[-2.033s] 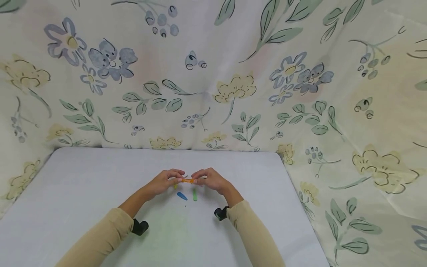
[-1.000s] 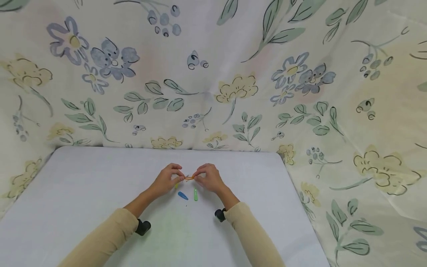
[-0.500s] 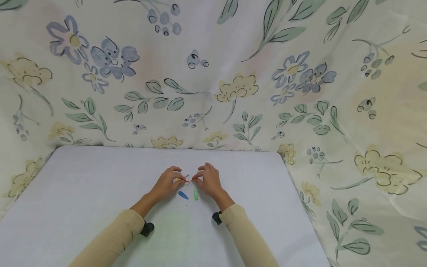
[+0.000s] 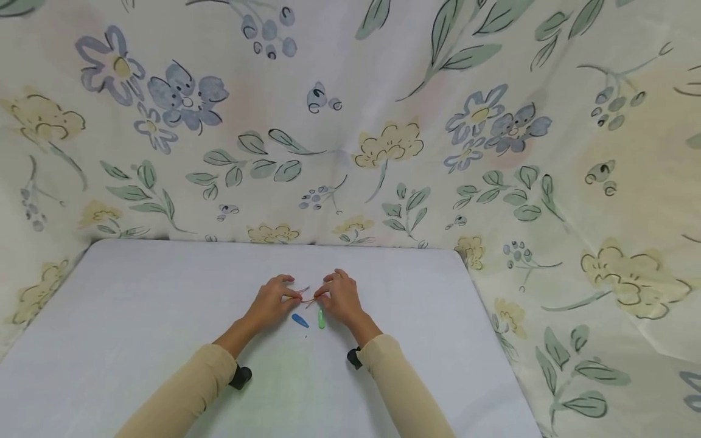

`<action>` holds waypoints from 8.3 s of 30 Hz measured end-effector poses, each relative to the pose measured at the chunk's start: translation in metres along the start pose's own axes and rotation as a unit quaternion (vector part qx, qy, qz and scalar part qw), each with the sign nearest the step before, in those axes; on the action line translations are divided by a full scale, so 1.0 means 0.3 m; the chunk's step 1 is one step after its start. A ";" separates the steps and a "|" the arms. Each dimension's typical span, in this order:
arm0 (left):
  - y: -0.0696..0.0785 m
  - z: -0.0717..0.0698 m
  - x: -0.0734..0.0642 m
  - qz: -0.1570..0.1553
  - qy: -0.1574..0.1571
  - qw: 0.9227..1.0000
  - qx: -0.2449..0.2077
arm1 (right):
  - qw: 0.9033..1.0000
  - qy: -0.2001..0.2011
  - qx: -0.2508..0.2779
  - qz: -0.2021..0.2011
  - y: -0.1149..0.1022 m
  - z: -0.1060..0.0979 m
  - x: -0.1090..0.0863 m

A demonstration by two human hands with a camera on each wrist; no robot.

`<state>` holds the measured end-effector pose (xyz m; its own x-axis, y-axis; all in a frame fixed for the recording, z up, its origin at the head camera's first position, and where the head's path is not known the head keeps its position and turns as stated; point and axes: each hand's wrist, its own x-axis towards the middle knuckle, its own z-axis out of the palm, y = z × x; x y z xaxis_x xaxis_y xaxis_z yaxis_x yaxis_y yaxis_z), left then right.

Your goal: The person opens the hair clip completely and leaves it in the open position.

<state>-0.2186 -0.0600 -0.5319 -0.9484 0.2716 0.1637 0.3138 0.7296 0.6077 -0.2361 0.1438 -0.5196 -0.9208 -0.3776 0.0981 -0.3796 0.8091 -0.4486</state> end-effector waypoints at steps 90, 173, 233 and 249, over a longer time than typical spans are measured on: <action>0.003 -0.108 0.000 -0.145 -0.004 0.948 -0.282 | 0.932 -0.073 0.321 0.154 -0.074 -0.083 0.016; -0.084 -0.054 -0.034 -0.002 0.022 0.999 -0.042 | 0.999 0.035 0.037 0.008 -0.090 0.062 0.015; -0.057 -0.041 -0.071 0.136 -0.050 0.989 0.037 | 0.987 -0.036 -0.064 -0.144 -0.066 0.034 -0.116; -0.040 -0.034 -0.074 0.121 -0.035 0.990 -0.062 | 0.992 -0.019 0.001 -0.123 -0.048 0.022 -0.104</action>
<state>-0.2017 -0.0813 -0.5349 -0.8399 0.4740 0.2645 0.5186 0.5568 0.6489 -0.2013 0.1409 -0.5222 -0.7964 -0.5802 0.1707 -0.5917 0.6893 -0.4180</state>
